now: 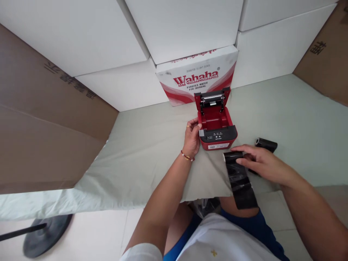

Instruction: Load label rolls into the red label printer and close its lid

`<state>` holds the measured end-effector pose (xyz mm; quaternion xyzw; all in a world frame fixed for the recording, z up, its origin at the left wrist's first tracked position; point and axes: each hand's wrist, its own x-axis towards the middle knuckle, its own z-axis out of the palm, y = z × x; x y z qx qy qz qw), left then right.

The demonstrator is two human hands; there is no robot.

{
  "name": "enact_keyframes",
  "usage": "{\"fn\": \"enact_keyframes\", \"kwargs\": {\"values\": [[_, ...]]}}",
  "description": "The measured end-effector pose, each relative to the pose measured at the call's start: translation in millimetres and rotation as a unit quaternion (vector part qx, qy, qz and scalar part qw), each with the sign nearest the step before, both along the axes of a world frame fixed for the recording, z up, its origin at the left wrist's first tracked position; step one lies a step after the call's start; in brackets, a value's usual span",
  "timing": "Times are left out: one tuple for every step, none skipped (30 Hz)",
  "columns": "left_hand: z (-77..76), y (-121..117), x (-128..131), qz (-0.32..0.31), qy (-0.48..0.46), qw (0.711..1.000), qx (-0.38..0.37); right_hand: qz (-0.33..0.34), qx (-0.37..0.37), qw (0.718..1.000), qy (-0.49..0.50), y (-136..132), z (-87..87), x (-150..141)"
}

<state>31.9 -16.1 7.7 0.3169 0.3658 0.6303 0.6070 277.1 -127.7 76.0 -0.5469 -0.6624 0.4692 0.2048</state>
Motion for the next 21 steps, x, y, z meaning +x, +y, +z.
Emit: {"fn": "enact_keyframes", "kwargs": {"values": [[-0.2,0,0,-0.001,0.001,1.000,-0.003,-0.013,0.026,1.000,-0.010,-3,-4.3,-4],[-0.5,0,-1,-0.001,0.000,1.000,-0.006,-0.037,0.059,0.997,-0.024,-6,-6.5,-4],[-0.9,-1,-1,-0.002,-0.003,1.000,-0.009,-0.073,0.096,0.992,-0.043,-8,-7.1,-1],[-1.5,-1,-2,-0.003,-0.008,1.000,-0.012,-0.120,0.133,0.982,-0.068,-9,-6.4,4],[-2.1,0,-2,-0.005,-0.013,1.000,-0.013,-0.171,0.166,0.966,-0.103,-8,-5.1,13],[-2.8,0,-3,-0.005,-0.018,1.000,-0.013,-0.216,0.188,0.947,-0.146,-7,-3.7,23],[-3.4,0,-3,-0.005,-0.022,1.000,-0.013,-0.243,0.192,0.931,-0.193,-5,-2.6,33],[-3.9,0,-3,-0.005,-0.026,1.000,-0.012,-0.250,0.180,0.921,-0.239,-2,-2.3,43],[-4.3,1,-3,-0.006,-0.030,0.999,-0.013,-0.236,0.158,0.918,-0.277,1,-2.7,53],[-4.6,1,-3,-0.007,-0.033,0.999,-0.013,-0.210,0.132,0.920,-0.303,5,-4.0,61],[-4.8,1,-3,-0.008,-0.037,0.999,-0.014,-0.181,0.111,0.925,-0.316,7,-6.0,66],[-5.0,1,-3,-0.009,-0.040,0.999,-0.015,-0.155,0.100,0.930,-0.319,10,-8.6,71],[-5.1,1,-3,-0.009,-0.042,0.999,-0.015,-0.140,0.100,0.932,-0.318,11,-11.5,73],[-5.3,2,-3,-0.008,-0.044,0.999,-0.016,-0.130,0.105,0.933,-0.317,12,-14.5,74],[-5.4,2,-3,-0.007,-0.046,0.999,-0.018,-0.123,0.111,0.933,-0.319,13,-17.2,74],[-5.6,2,-4,-0.005,-0.047,0.999,-0.021,-0.117,0.117,0.932,-0.323,14,-19.2,73],[-5.8,2,-4,-0.003,-0.047,0.999,-0.023,-0.111,0.124,0.930,-0.328,14,-20.0,72],[-5.9,2,-5,-0.002,-0.046,0.999,-0.026,-0.105,0.130,0.929,-0.331,14,-19.0,72],[-6.1,2,-5,-0.001,-0.044,0.999,-0.029,-0.097,0.130,0.932,-0.325,13,-15.8,73],[-6.3,2,-6,0.000,-0.040,0.999,-0.031,-0.090,0.124,0.938,-0.310,12,-9.9,75],[-6.6,1,-6,0.000,-0.037,0.999,-0.033,-0.095,0.121,0.944,-0.293,9,-1.1,78]]}}
